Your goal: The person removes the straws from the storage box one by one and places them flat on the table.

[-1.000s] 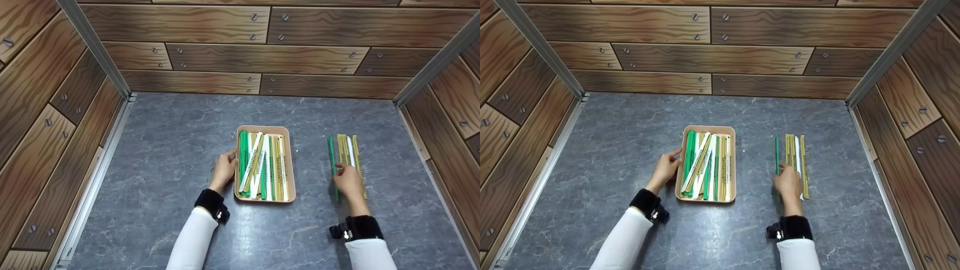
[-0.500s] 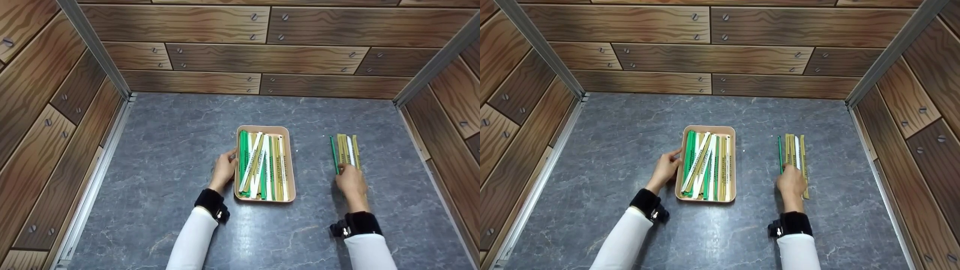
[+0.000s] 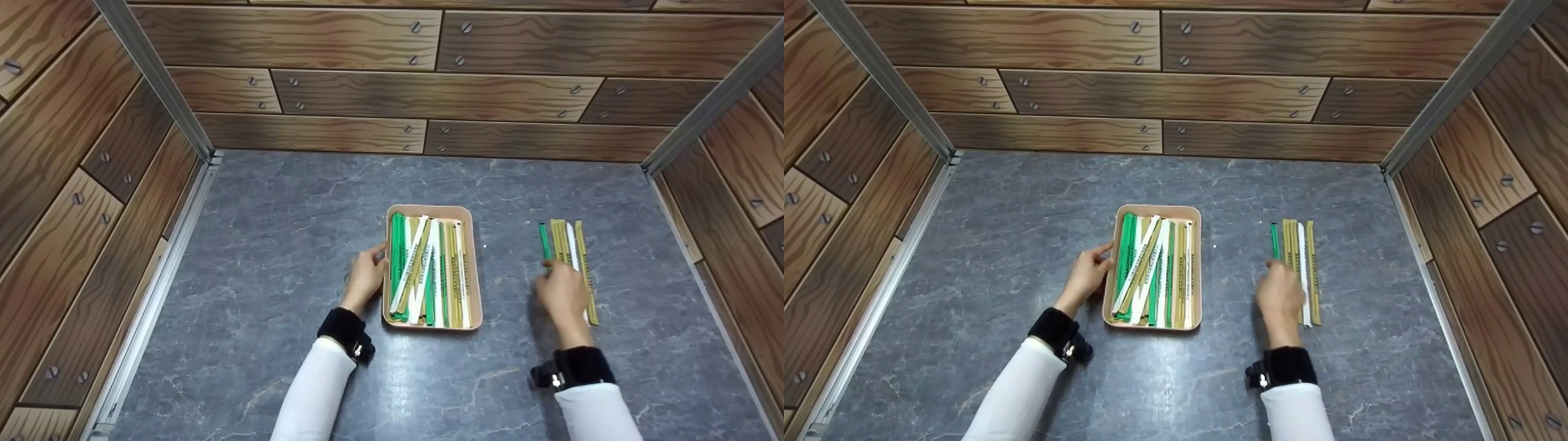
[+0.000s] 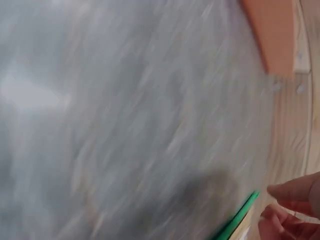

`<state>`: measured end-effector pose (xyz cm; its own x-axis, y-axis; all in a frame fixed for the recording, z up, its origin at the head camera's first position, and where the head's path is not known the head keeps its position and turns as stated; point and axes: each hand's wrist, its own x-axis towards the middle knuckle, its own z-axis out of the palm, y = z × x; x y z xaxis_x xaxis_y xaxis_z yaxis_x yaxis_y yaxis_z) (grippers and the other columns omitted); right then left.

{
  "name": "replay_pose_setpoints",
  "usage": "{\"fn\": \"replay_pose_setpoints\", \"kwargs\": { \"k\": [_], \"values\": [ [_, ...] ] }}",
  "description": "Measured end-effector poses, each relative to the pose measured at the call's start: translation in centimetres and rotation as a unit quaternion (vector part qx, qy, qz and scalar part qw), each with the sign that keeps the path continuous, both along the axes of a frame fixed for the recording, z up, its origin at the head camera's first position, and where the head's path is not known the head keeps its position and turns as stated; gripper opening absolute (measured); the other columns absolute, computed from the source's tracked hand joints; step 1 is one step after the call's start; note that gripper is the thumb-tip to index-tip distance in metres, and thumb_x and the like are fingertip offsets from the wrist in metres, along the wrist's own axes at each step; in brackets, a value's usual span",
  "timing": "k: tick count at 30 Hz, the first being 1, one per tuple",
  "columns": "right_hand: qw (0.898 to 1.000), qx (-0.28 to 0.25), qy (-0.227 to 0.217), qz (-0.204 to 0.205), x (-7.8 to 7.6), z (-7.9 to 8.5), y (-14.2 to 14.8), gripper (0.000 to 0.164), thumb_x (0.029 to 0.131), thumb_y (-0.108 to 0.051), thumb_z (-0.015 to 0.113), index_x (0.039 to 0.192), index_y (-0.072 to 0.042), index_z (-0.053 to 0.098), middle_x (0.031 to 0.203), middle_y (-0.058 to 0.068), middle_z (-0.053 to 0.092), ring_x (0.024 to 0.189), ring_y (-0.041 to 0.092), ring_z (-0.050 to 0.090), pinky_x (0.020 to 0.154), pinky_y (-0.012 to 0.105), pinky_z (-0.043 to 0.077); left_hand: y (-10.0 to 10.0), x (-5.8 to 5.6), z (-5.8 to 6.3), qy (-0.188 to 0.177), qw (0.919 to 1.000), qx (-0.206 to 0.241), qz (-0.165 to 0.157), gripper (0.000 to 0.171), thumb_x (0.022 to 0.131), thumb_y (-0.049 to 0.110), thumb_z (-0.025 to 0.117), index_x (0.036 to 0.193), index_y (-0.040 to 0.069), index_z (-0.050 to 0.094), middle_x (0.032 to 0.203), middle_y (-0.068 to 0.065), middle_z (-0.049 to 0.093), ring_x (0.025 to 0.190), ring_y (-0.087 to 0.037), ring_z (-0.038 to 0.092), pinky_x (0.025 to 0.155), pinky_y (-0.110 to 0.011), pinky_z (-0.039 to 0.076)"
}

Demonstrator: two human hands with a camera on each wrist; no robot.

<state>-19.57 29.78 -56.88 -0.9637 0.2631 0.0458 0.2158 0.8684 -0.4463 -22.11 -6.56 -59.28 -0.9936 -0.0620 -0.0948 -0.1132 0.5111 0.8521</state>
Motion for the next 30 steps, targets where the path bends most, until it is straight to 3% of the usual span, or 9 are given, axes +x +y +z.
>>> {"fn": "replay_pose_setpoints", "kwargs": {
  "k": [4, 8, 11, 14, 17, 19, 22, 26, 30],
  "values": [
    [0.994, -0.033, 0.056, 0.09, -0.1, 0.3, -3.3, 0.029, 0.084, -0.004, 0.062, 0.112, 0.001, 0.07, 0.089, 0.017, 0.069, 0.074, 0.032, 0.065, 0.06, 0.047, 0.051, 0.0, 0.0, 0.0, -0.002, 1.0, -0.003, 0.002, 0.042, 0.094, 0.011, 0.062, 0.136, 0.015, 0.061, 0.08, -0.003, 0.068, 0.065, -0.013, 0.058, 0.059, -0.028, 0.047],
    [0.977, -0.068, 0.088, 0.183, -0.1, 0.4, -7.2, 0.025, 0.083, 0.001, 0.067, 0.107, 0.003, 0.071, 0.087, 0.015, 0.069, 0.072, 0.026, 0.064, 0.064, 0.042, 0.054, 0.0, 0.0, 0.0, 0.005, 0.9999, -0.009, 0.001, 0.042, 0.094, 0.01, 0.062, 0.135, 0.015, 0.061, 0.077, -0.003, 0.066, 0.063, -0.014, 0.056, 0.059, -0.029, 0.046],
    [0.964, -0.095, 0.077, 0.238, 0.0, 0.3, -10.0, 0.025, 0.083, 0.003, 0.067, 0.108, 0.003, 0.07, 0.091, 0.015, 0.069, 0.073, 0.023, 0.063, 0.064, 0.038, 0.055, 0.0, 0.0, 0.0, 0.009, 0.9999, -0.008, 0.0, 0.042, 0.094, 0.009, 0.062, 0.135, 0.014, 0.061, 0.078, -0.003, 0.066, 0.064, -0.014, 0.056, 0.059, -0.029, 0.047],
    [0.954, -0.099, 0.034, 0.282, 0.2, 0.2, -12.5, 0.027, 0.086, 0.0, 0.066, 0.113, 0.0, 0.069, 0.098, 0.013, 0.068, 0.076, 0.021, 0.062, 0.066, 0.034, 0.055, 0.0, 0.0, 0.0, 0.011, 0.9999, -0.004, 0.0, 0.041, 0.094, 0.009, 0.062, 0.135, 0.013, 0.061, 0.079, -0.004, 0.067, 0.065, -0.014, 0.057, 0.06, -0.029, 0.048],
    [0.945, -0.055, 0.002, 0.322, 0.3, -0.1, -14.3, 0.027, 0.089, -0.006, 0.067, 0.116, -0.004, 0.069, 0.101, 0.009, 0.065, 0.083, 0.02, 0.061, 0.071, 0.034, 0.054, 0.0, 0.0, 0.0, 0.012, 0.9999, 0.0, 0.003, 0.042, 0.094, 0.009, 0.062, 0.135, 0.013, 0.061, 0.08, -0.004, 0.068, 0.065, -0.014, 0.058, 0.061, -0.029, 0.048],
    [0.94, -0.015, -0.012, 0.34, 0.3, -0.3, -15.1, 0.028, 0.091, -0.01, 0.067, 0.119, -0.008, 0.068, 0.101, 0.007, 0.062, 0.083, 0.019, 0.059, 0.07, 0.034, 0.053, 0.0, 0.0, 0.1, 0.01, 0.9999, 0.001, 0.003, 0.042, 0.094, 0.009, 0.062, 0.136, 0.013, 0.061, 0.08, -0.005, 0.068, 0.065, -0.014, 0.058, 0.061, -0.029, 0.048],
    [0.936, 0.029, -0.033, 0.35, 0.2, -0.7, -15.9, 0.032, 0.093, -0.016, 0.067, 0.125, -0.014, 0.067, 0.102, 0.008, 0.053, 0.07, 0.017, 0.053, 0.057, 0.032, 0.049, 0.1, 0.1, 0.1, 0.006, 1.0, 0.002, 0.003, 0.043, 0.094, 0.008, 0.062, 0.136, 0.014, 0.06, 0.082, -0.006, 0.069, 0.066, -0.014, 0.059, 0.061, -0.029, 0.049],
    [0.937, 0.036, -0.068, 0.342, -0.1, -0.8, -16.3, 0.039, 0.096, -0.02, 0.064, 0.135, -0.019, 0.061, 0.113, 0.015, 0.045, 0.056, 0.015, 0.047, 0.045, 0.03, 0.042, 0.1, 0.1, 0.1, 0.003, 1.0, 0.001, 0.001, 0.043, 0.094, 0.009, 0.062, 0.137, 0.014, 0.06, 0.085, -0.007, 0.07, 0.068, -0.015, 0.061, 0.062, -0.03, 0.05],
    [0.935, 0.036, -0.072, 0.344, -0.3, -1.0, -16.3, 0.038, 0.095, -0.022, 0.065, 0.133, -0.017, 0.062, 0.113, 0.015, 0.046, 0.061, 0.016, 0.048, 0.048, 0.029, 0.043, 0.0, 0.1, 0.1, 0.005, 1.0, -0.006, -0.001, 0.043, 0.094, 0.009, 0.062, 0.137, 0.014, 0.06, 0.089, -0.007, 0.071, 0.071, -0.015, 0.063, 0.065, -0.031, 0.052]
  ]
}}
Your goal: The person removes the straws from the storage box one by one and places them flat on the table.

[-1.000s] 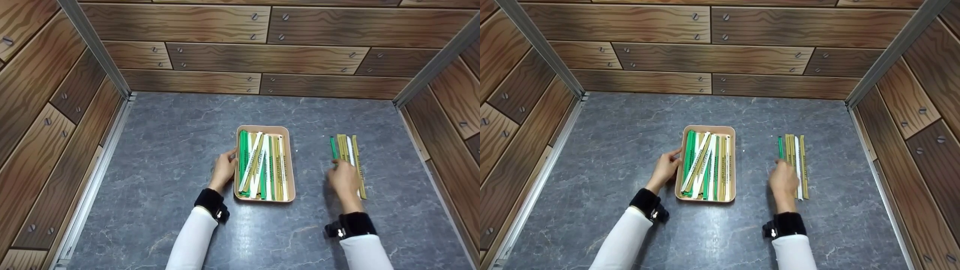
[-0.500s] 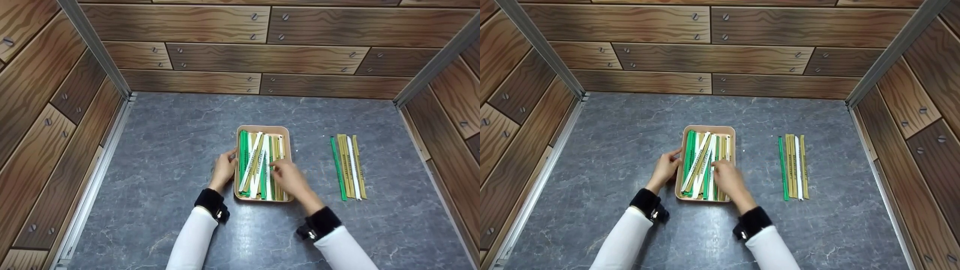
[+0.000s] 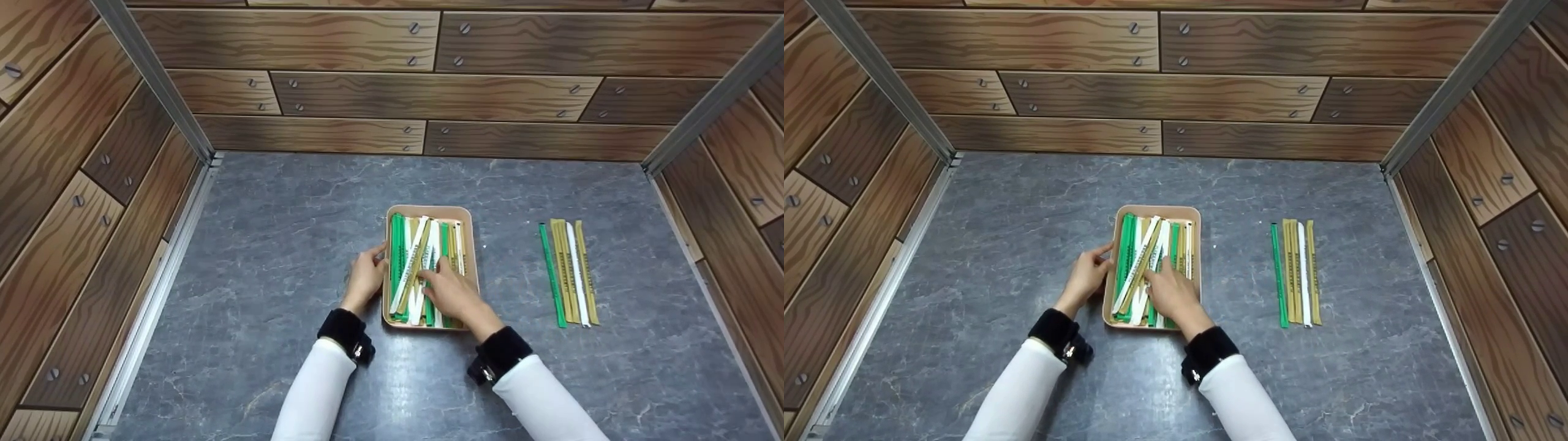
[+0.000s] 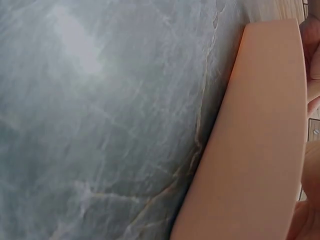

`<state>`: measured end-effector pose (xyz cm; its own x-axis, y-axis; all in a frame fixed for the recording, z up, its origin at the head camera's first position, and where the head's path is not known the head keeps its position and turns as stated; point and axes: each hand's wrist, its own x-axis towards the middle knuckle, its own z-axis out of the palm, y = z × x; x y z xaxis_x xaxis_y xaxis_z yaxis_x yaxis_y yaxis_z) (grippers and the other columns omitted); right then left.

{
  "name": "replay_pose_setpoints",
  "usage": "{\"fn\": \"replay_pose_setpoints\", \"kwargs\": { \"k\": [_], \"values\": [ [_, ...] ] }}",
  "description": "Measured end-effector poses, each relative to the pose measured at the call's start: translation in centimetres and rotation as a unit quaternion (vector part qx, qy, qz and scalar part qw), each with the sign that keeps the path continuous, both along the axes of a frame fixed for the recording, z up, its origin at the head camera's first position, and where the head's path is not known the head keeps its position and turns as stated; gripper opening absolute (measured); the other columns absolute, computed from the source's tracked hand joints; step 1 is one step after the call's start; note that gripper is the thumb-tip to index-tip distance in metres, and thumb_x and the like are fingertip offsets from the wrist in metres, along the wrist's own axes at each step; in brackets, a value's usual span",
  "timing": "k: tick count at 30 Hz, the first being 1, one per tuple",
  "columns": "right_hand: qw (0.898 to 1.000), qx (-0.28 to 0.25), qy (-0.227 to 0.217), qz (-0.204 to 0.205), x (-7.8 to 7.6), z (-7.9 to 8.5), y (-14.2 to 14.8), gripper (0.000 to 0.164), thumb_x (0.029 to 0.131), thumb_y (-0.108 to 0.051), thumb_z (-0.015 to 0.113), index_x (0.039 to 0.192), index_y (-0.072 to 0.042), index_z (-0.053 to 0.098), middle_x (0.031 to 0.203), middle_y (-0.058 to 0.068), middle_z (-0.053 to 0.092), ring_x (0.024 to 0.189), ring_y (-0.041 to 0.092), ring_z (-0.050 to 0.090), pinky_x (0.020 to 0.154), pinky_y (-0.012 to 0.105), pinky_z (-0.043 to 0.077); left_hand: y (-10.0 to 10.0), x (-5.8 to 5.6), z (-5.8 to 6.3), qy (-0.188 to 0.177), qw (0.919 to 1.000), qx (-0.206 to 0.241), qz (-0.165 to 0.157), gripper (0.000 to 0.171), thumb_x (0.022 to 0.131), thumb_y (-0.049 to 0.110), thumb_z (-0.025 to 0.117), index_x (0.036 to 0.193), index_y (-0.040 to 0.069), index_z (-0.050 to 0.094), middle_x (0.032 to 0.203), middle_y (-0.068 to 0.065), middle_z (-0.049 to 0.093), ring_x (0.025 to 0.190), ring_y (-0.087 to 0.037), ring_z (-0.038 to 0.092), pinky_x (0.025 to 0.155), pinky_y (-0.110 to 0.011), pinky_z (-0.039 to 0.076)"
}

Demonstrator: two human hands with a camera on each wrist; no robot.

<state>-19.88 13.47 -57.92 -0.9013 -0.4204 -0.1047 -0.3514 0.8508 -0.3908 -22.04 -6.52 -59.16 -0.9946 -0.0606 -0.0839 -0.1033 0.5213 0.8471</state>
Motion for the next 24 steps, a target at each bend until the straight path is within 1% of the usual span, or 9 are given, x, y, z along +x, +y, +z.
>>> {"fn": "replay_pose_setpoints", "kwargs": {
  "k": [3, 5, 7, 9, 11, 14, 19, 22, 24],
  "values": [
    [1.0, 0.002, -0.001, 0.004, -0.12, -0.16, -0.03, 0.033, 0.094, -0.021, 0.066, 0.126, -0.013, 0.065, 0.106, 0.011, 0.051, 0.071, 0.018, 0.052, 0.055, 0.031, 0.047, 0.0, 0.01, 0.02, 0.0, 1.0, -0.005, 0.0, 0.043, 0.094, 0.009, 0.062, 0.136, 0.014, 0.06, 0.09, -0.006, 0.072, 0.072, -0.015, 0.063, 0.065, -0.031, 0.052],
    [1.0, -0.002, -0.003, -0.001, -0.18, -0.23, -0.07, 0.025, 0.093, -0.02, 0.066, 0.117, -0.01, 0.068, 0.101, 0.009, 0.056, 0.077, 0.019, 0.055, 0.062, 0.033, 0.05, -0.01, 0.01, 0.01, -0.002, 1.0, -0.008, 0.001, 0.043, 0.094, 0.01, 0.062, 0.137, 0.015, 0.06, 0.088, -0.006, 0.071, 0.07, -0.015, 0.062, 0.064, -0.031, 0.051],
    [1.0, -0.016, -0.01, -0.015, -0.28, -0.35, -0.13, 0.017, 0.092, -0.019, 0.067, 0.106, -0.01, 0.069, 0.097, 0.007, 0.06, 0.08, 0.02, 0.058, 0.067, 0.036, 0.052, -0.01, -0.02, -0.01, -0.003, 0.9999, -0.012, 0.002, 0.043, 0.094, 0.011, 0.062, 0.137, 0.016, 0.06, 0.086, -0.005, 0.071, 0.069, -0.015, 0.061, 0.063, -0.031, 0.05],
    [0.999, -0.036, -0.019, -0.034, -0.39, -0.44, -0.16, 0.009, 0.091, -0.018, 0.068, 0.096, -0.01, 0.069, 0.092, 0.005, 0.064, 0.079, 0.02, 0.06, 0.07, 0.037, 0.053, -0.02, -0.04, -0.05, -0.002, 0.9998, -0.019, 0.004, 0.043, 0.094, 0.011, 0.063, 0.136, 0.017, 0.061, 0.083, -0.004, 0.07, 0.067, -0.015, 0.06, 0.061, -0.031, 0.049],
    [0.997, -0.055, -0.023, -0.051, -0.47, -0.52, -0.14, 0.006, 0.09, -0.016, 0.069, 0.089, -0.011, 0.067, 0.086, 0.004, 0.065, 0.074, 0.019, 0.06, 0.069, 0.037, 0.053, -0.01, -0.05, -0.08, 0.002, 0.9997, -0.024, 0.004, 0.043, 0.094, 0.011, 0.063, 0.136, 0.017, 0.061, 0.081, -0.003, 0.069, 0.066, -0.014, 0.059, 0.061, -0.031, 0.048],
    [0.994, -0.074, -0.018, -0.073, -0.51, -0.59, 0.0, 0.008, 0.089, -0.015, 0.071, 0.084, -0.01, 0.066, 0.078, 0.002, 0.064, 0.067, 0.018, 0.057, 0.064, 0.036, 0.052, -0.01, -0.07, -0.14, 0.004, 0.9996, -0.027, 0.004, 0.043, 0.094, 0.012, 0.063, 0.136, 0.018, 0.061, 0.079, -0.002, 0.068, 0.065, -0.014, 0.058, 0.06, -0.031, 0.048],
    [0.989, -0.108, -0.005, -0.102, -0.53, -0.72, 0.38, 0.011, 0.084, -0.011, 0.072, 0.078, -0.012, 0.064, 0.07, -0.001, 0.06, 0.063, 0.017, 0.055, 0.06, 0.035, 0.049, -0.01, -0.09, -0.17, 0.0, 0.9999, -0.017, 0.002, 0.044, 0.094, 0.011, 0.062, 0.137, 0.018, 0.06, 0.077, -0.002, 0.068, 0.062, -0.013, 0.058, 0.057, -0.029, 0.047],
    [0.983, -0.137, -0.02, -0.123, -0.49, -0.69, 0.48, 0.011, 0.085, -0.01, 0.071, 0.078, -0.012, 0.064, 0.069, -0.002, 0.059, 0.062, 0.016, 0.054, 0.059, 0.034, 0.047, 0.01, -0.1, -0.21, 0.0, 1.0, -0.008, 0.001, 0.044, 0.094, 0.01, 0.062, 0.138, 0.017, 0.06, 0.076, -0.003, 0.068, 0.062, -0.013, 0.058, 0.057, -0.028, 0.047],
    [0.975, -0.168, -0.039, -0.136, -0.4, -0.57, 0.47, 0.009, 0.087, -0.007, 0.069, 0.08, -0.011, 0.064, 0.068, -0.001, 0.059, 0.06, 0.015, 0.055, 0.057, 0.033, 0.048, 0.04, -0.08, -0.19, 0.001, 1.0, -0.003, 0.001, 0.043, 0.094, 0.01, 0.062, 0.137, 0.016, 0.06, 0.076, -0.003, 0.068, 0.062, -0.013, 0.058, 0.057, -0.029, 0.048]
  ]
}}
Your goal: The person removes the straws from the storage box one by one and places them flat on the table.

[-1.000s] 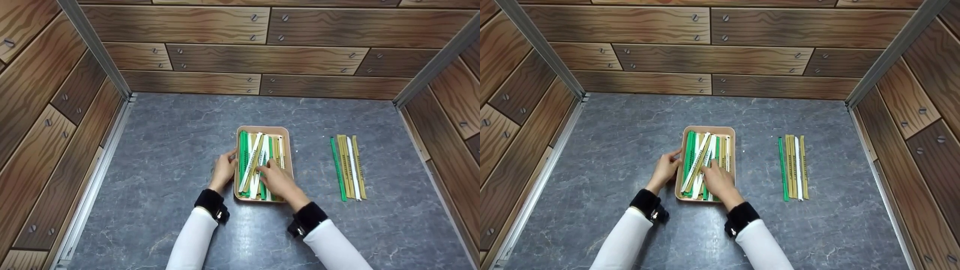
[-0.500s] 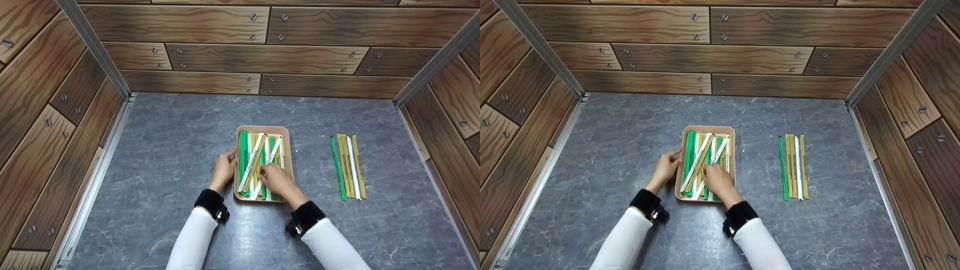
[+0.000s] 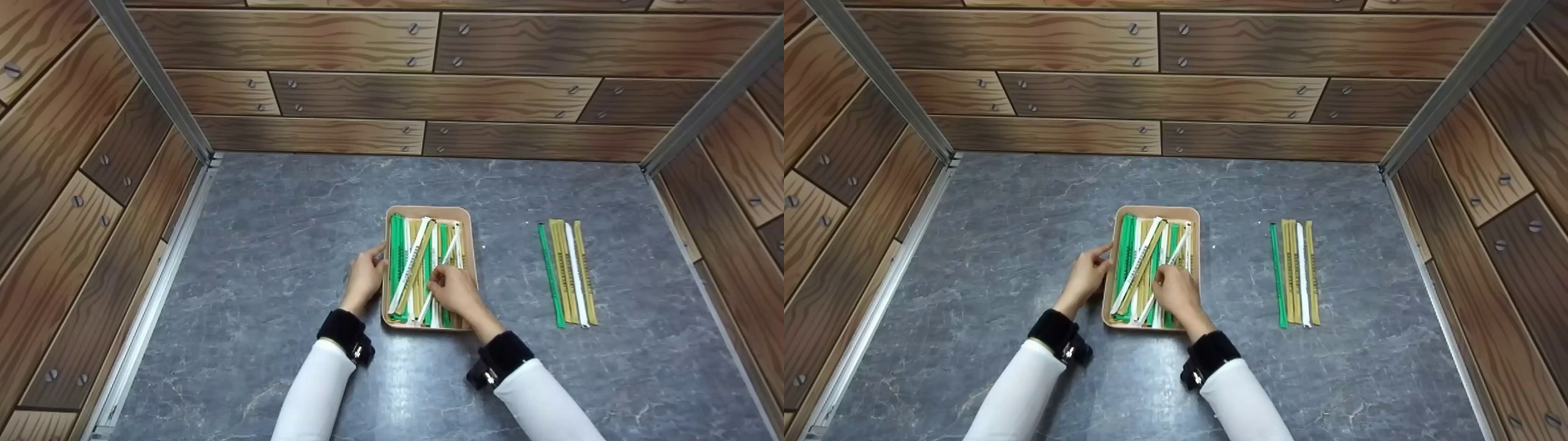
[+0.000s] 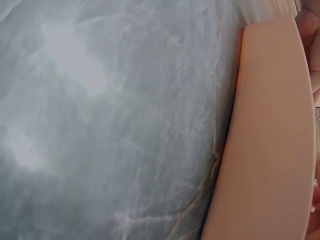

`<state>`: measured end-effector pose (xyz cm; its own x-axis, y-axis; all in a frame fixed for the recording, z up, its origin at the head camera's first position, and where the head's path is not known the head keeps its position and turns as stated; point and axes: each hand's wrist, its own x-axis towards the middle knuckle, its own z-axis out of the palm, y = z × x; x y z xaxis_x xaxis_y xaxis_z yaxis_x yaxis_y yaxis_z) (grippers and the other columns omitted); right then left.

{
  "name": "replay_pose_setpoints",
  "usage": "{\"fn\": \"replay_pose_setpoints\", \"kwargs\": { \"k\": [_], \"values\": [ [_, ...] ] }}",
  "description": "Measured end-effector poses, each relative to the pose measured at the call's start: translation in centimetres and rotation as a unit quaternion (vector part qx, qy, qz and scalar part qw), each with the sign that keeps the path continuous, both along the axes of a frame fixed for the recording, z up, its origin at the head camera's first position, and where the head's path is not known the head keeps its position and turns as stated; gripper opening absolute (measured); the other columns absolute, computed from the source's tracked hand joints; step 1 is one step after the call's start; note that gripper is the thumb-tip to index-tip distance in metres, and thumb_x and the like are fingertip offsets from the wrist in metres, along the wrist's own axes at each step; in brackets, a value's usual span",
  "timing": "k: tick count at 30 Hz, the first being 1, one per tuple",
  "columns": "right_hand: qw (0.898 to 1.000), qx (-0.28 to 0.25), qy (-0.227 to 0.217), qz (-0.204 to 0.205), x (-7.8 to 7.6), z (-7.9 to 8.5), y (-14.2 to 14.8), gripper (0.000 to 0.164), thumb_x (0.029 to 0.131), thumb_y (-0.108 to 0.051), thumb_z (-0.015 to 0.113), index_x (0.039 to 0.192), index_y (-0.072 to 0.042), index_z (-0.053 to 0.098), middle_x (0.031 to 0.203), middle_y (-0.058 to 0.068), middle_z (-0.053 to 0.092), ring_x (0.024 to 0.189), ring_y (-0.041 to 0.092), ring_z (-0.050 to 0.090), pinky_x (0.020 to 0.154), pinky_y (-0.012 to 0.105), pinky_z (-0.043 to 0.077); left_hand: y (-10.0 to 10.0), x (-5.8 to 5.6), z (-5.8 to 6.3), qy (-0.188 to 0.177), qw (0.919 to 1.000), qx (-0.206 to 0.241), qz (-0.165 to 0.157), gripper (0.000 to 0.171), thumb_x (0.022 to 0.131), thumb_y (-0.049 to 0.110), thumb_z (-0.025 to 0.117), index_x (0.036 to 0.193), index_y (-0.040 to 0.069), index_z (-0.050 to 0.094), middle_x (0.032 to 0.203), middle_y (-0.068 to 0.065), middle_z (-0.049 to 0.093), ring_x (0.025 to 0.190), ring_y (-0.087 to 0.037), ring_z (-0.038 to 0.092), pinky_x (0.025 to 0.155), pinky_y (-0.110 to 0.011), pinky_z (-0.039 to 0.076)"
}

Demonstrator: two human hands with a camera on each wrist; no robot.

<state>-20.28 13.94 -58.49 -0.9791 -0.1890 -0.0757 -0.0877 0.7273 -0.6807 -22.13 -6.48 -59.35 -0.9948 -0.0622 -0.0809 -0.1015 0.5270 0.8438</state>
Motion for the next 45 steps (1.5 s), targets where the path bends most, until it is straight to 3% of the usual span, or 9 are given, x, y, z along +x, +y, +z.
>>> {"fn": "replay_pose_setpoints", "kwargs": {
  "k": [6, 9, 13, 17, 23, 27, 31, 37, 45],
  "values": [
    [0.991, -0.128, -0.032, -0.019, 0.0, 1.3, 0.2, 0.008, 0.087, 0.006, 0.06, 0.091, 0.002, 0.064, 0.074, 0.007, 0.058, 0.056, 0.018, 0.059, 0.05, 0.035, 0.054, 0.0, 0.0, 0.1, -0.002, 1.0, 0.004, -0.001, 0.043, 0.095, 0.009, 0.062, 0.137, 0.013, 0.059, 0.078, -0.006, 0.068, 0.063, -0.013, 0.058, 0.059, -0.029, 0.049],
    [0.984, -0.174, -0.027, -0.03, 0.0, 2.4, 0.9, 0.027, 0.086, 0.01, 0.056, 0.112, 0.004, 0.061, 0.082, 0.011, 0.057, 0.059, 0.021, 0.059, 0.05, 0.041, 0.056, 0.0, 0.0, 0.2, -0.004, 1.0, 0.002, -0.002, 0.043, 0.095, 0.008, 0.062, 0.137, 0.012, 0.059, 0.08, -0.007, 0.069, 0.065, -0.015, 0.06, 0.061, -0.03, 0.05],
    [0.981, -0.19, -0.004, -0.045, -0.2, 3.5, 2.5, 0.058, 0.087, 0.012, 0.053, 0.142, -0.004, 0.046, 0.09, 0.016, 0.056, 0.061, 0.025, 0.058, 0.048, 0.043, 0.056, 0.0, 0.0, 0.3, -0.01, 0.9999, 0.005, 0.0, 0.043, 0.096, 0.009, 0.061, 0.138, 0.013, 0.059, 0.085, -0.008, 0.07, 0.07, -0.016, 0.063, 0.063, -0.03, 0.051],
    [0.983, -0.173, 0.016, -0.063, -0.5, 4.0, 4.9, 0.064, 0.088, 0.012, 0.053, 0.148, -0.003, 0.038, 0.095, 0.02, 0.059, 0.061, 0.02, 0.058, 0.047, 0.035, 0.054, 0.0, 0.1, 0.3, -0.012, 0.9999, 0.0, 0.002, 0.043, 0.096, 0.011, 0.062, 0.138, 0.016, 0.059, 0.086, -0.007, 0.071, 0.069, -0.016, 0.063, 0.061, -0.03, 0.051],
    [0.986, -0.102, 0.063, -0.113, -0.6, 3.7, 9.3, 0.034, 0.09, 0.006, 0.056, 0.123, 0.014, 0.058, 0.093, 0.025, 0.065, 0.067, 0.02, 0.06, 0.055, 0.022, 0.047, 0.0, 0.2, 0.3, -0.009, 0.9999, -0.01, 0.004, 0.044, 0.094, 0.012, 0.063, 0.138, 0.017, 0.059, 0.089, -0.006, 0.072, 0.072, -0.016, 0.063, 0.064, -0.032, 0.051],
    [0.983, -0.05, 0.081, -0.156, -0.5, 3.1, 12.2, 0.028, 0.091, 0.0, 0.059, 0.116, 0.013, 0.064, 0.096, 0.027, 0.068, 0.084, 0.034, 0.065, 0.07, 0.029, 0.05, 0.0, 0.1, 0.3, -0.001, 1.0, -0.006, 0.003, 0.044, 0.094, 0.01, 0.063, 0.137, 0.015, 0.06, 0.089, -0.007, 0.072, 0.073, -0.016, 0.063, 0.065, -0.032, 0.051],
    [0.978, -0.015, 0.087, -0.187, -0.1, 2.5, 14.9, 0.027, 0.091, -0.002, 0.061, 0.115, 0.011, 0.066, 0.098, 0.027, 0.068, 0.088, 0.039, 0.065, 0.073, 0.041, 0.051, -0.1, 0.0, 0.2, 0.006, 1.0, -0.004, 0.002, 0.044, 0.093, 0.008, 0.062, 0.137, 0.015, 0.06, 0.081, -0.006, 0.069, 0.066, -0.016, 0.06, 0.06, -0.03, 0.049],
    [0.968, 0.031, 0.035, -0.247, 0.6, 1.9, 17.7, 0.029, 0.096, -0.013, 0.06, 0.118, 0.004, 0.068, 0.106, 0.023, 0.069, 0.092, 0.038, 0.065, 0.077, 0.047, 0.051, 0.0, -0.1, 0.0, -0.001, 1.0, 0.01, -0.001, 0.044, 0.094, 0.007, 0.061, 0.137, 0.013, 0.059, 0.084, -0.008, 0.071, 0.069, -0.016, 0.064, 0.062, -0.029, 0.051],
    [0.949, 0.062, -0.015, -0.307, 0.7, 1.2, 19.3, 0.03, 0.097, -0.018, 0.057, 0.12, -0.004, 0.07, 0.11, 0.02, 0.069, 0.091, 0.036, 0.064, 0.064, 0.042, 0.048, -0.1, 0.0, -0.1, -0.001, 1.0, 0.006, 0.002, 0.043, 0.094, 0.008, 0.061, 0.137, 0.013, 0.06, 0.085, -0.008, 0.072, 0.068, -0.015, 0.063, 0.061, -0.028, 0.051]
  ]
}}
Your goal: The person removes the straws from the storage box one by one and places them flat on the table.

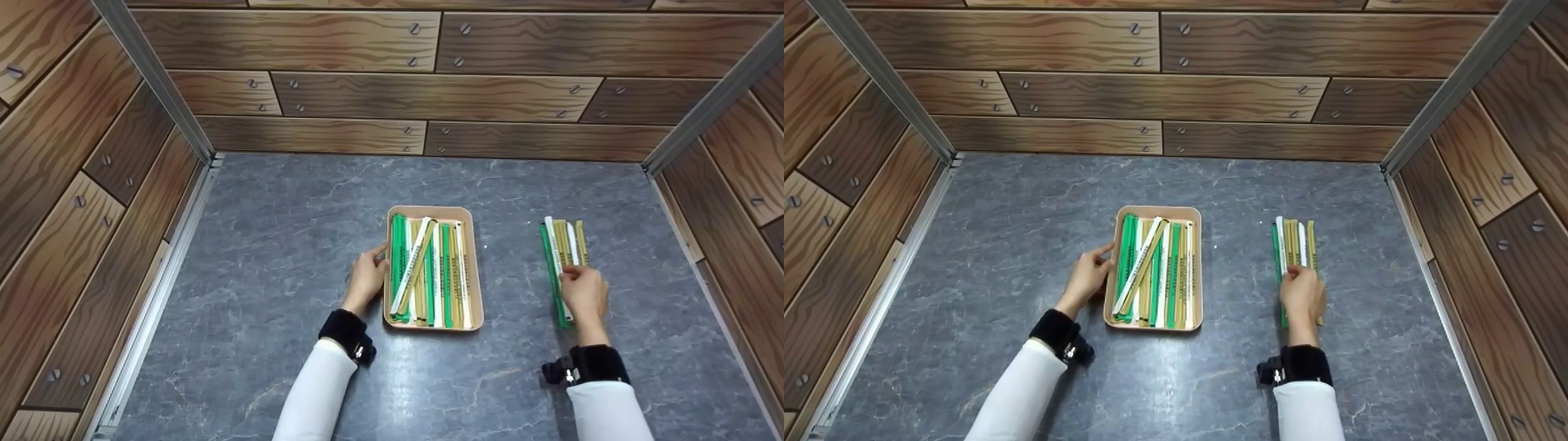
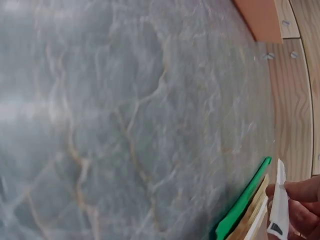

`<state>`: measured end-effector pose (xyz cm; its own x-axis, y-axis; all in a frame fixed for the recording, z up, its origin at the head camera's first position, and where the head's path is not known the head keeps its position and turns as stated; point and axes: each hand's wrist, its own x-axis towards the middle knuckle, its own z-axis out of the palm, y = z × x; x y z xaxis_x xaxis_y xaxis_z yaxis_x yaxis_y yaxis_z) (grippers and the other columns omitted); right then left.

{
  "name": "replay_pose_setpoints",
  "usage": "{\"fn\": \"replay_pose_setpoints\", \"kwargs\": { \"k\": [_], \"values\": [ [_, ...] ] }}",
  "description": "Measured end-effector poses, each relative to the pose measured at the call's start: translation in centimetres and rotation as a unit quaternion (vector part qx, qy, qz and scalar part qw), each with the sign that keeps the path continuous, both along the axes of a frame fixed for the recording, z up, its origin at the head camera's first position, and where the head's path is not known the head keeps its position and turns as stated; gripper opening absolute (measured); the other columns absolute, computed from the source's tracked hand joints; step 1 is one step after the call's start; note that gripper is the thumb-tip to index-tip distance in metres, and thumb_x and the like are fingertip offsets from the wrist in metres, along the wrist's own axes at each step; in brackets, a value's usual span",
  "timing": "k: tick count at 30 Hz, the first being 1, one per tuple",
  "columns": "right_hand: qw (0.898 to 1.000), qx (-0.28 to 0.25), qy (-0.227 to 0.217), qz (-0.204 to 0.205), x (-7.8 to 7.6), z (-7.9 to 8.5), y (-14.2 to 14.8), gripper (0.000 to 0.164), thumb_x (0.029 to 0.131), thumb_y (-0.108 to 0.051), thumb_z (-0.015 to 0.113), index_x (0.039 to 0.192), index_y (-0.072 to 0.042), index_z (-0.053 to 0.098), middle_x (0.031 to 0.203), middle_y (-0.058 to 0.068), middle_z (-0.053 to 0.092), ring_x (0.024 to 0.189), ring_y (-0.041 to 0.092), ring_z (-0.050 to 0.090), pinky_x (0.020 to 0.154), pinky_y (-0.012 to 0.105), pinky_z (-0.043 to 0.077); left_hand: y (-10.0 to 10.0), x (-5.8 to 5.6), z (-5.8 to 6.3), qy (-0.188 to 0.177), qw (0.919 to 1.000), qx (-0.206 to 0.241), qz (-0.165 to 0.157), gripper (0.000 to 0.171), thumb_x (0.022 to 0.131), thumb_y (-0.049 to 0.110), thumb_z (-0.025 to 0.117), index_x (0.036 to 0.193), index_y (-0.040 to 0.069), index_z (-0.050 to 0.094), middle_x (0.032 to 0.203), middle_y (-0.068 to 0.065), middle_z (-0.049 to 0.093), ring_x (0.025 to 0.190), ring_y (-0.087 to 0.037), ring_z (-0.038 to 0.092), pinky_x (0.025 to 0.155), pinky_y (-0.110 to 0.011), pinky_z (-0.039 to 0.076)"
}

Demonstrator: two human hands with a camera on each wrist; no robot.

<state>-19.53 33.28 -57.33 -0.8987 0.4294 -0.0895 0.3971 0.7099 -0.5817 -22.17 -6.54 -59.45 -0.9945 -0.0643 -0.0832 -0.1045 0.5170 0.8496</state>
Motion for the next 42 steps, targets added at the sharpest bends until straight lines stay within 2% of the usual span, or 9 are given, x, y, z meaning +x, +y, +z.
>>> {"fn": "replay_pose_setpoints", "kwargs": {
  "k": [9, 14, 17, 19, 22, 26, 29, 36, 42],
  "values": [
    [1.0, -0.011, -0.013, 0.001, -0.2, -0.5, 0.5, 0.04, 0.097, -0.02, 0.057, 0.133, -0.003, 0.06, 0.116, 0.02, 0.066, 0.095, 0.037, 0.063, 0.074, 0.047, 0.05, 0.0, 0.1, 0.0, -0.008, 0.9999, -0.003, 0.005, 0.043, 0.095, 0.009, 0.061, 0.137, 0.015, 0.059, 0.081, -0.005, 0.069, 0.062, -0.013, 0.059, 0.056, -0.027, 0.048],
    [0.997, -0.017, 0.071, 0.013, -0.6, -0.6, -0.7, 0.042, 0.095, -0.013, 0.059, 0.135, 0.001, 0.057, 0.112, 0.023, 0.065, 0.094, 0.039, 0.064, 0.077, 0.049, 0.05, 0.0, 0.1, 0.0, -0.011, 0.9999, -0.005, 0.008, 0.044, 0.094, 0.009, 0.062, 0.137, 0.017, 0.06, 0.081, -0.004, 0.07, 0.063, -0.013, 0.059, 0.058, -0.028, 0.048],
    [0.988, -0.036, 0.14, 0.052, -1.1, -1.1, -2.1, 0.036, 0.093, -0.005, 0.062, 0.127, 0.007, 0.06, 0.104, 0.026, 0.066, 0.091, 0.04, 0.064, 0.077, 0.047, 0.05, 0.0, 0.1, 0.0, -0.012, 0.9999, 0.001, 0.007, 0.044, 0.094, 0.008, 0.061, 0.137, 0.016, 0.06, 0.083, -0.005, 0.07, 0.065, -0.014, 0.06, 0.061, -0.028, 0.049],
    [0.982, -0.068, 0.147, 0.093, -1.3, -1.4, -3.3, 0.037, 0.094, -0.004, 0.06, 0.129, 0.008, 0.057, 0.103, 0.029, 0.064, 0.089, 0.04, 0.064, 0.074, 0.042, 0.053, 0.0, 0.1, 0.1, -0.007, 1.0, -0.001, 0.004, 0.043, 0.094, 0.007, 0.061, 0.137, 0.013, 0.06, 0.086, -0.007, 0.071, 0.068, -0.015, 0.062, 0.064, -0.03, 0.051],
    [0.97, -0.166, 0.102, 0.149, -1.3, -1.7, -5.1, 0.045, 0.1, -0.008, 0.052, 0.142, 0.007, 0.043, 0.113, 0.033, 0.057, 0.085, 0.038, 0.066, 0.067, 0.036, 0.057, 0.1, 0.0, 0.2, 0.003, 1.0, -0.009, -0.001, 0.043, 0.094, 0.006, 0.06, 0.136, 0.011, 0.06, 0.089, -0.009, 0.072, 0.072, -0.016, 0.064, 0.068, -0.031, 0.053],
    [0.937, -0.302, 0.028, 0.172, -1.2, -2.4, -7.4, 0.055, 0.105, -0.014, 0.043, 0.154, 0.001, 0.023, 0.125, 0.033, 0.045, 0.083, 0.03, 0.067, 0.065, 0.035, 0.059, 0.3, 0.0, 0.2, 0.02, 0.9992, -0.035, -0.001, 0.043, 0.092, 0.006, 0.061, 0.135, 0.01, 0.061, 0.085, -0.007, 0.071, 0.071, -0.018, 0.063, 0.067, -0.033, 0.052],
    [0.924, -0.335, 0.013, 0.184, -1.3, -2.9, -9.0, 0.056, 0.106, -0.015, 0.042, 0.155, -0.002, 0.02, 0.128, 0.032, 0.043, 0.089, 0.029, 0.065, 0.068, 0.037, 0.059, 0.4, 0.0, 0.3, 0.034, 0.9982, -0.05, 0.006, 0.042, 0.091, 0.006, 0.062, 0.132, 0.009, 0.063, 0.081, -0.004, 0.069, 0.07, -0.017, 0.062, 0.066, -0.034, 0.052],
    [0.944, -0.22, 0.065, 0.237, -1.6, -3.3, -11.5, 0.053, 0.102, -0.008, 0.049, 0.151, 0.004, 0.03, 0.126, 0.034, 0.053, 0.113, 0.045, 0.056, 0.092, 0.05, 0.048, 0.5, 0.1, 0.5, 0.06, 0.9962, -0.058, 0.026, 0.038, 0.09, 0.002, 0.063, 0.127, 0.008, 0.067, 0.078, -0.002, 0.068, 0.067, -0.016, 0.061, 0.06, -0.031, 0.05],
    [0.946, -0.21, 0.083, 0.233, -2.1, -3.5, -12.6, 0.053, 0.101, -0.004, 0.049, 0.151, 0.001, 0.033, 0.126, 0.033, 0.055, 0.113, 0.045, 0.057, 0.095, 0.052, 0.047, 0.8, 0.4, 1.3, 0.089, 0.9903, -0.1, 0.036, 0.038, 0.09, 0.004, 0.065, 0.127, 0.008, 0.067, 0.086, -0.005, 0.068, 0.075, -0.02, 0.064, 0.063, -0.035, 0.052]
  ]
}}
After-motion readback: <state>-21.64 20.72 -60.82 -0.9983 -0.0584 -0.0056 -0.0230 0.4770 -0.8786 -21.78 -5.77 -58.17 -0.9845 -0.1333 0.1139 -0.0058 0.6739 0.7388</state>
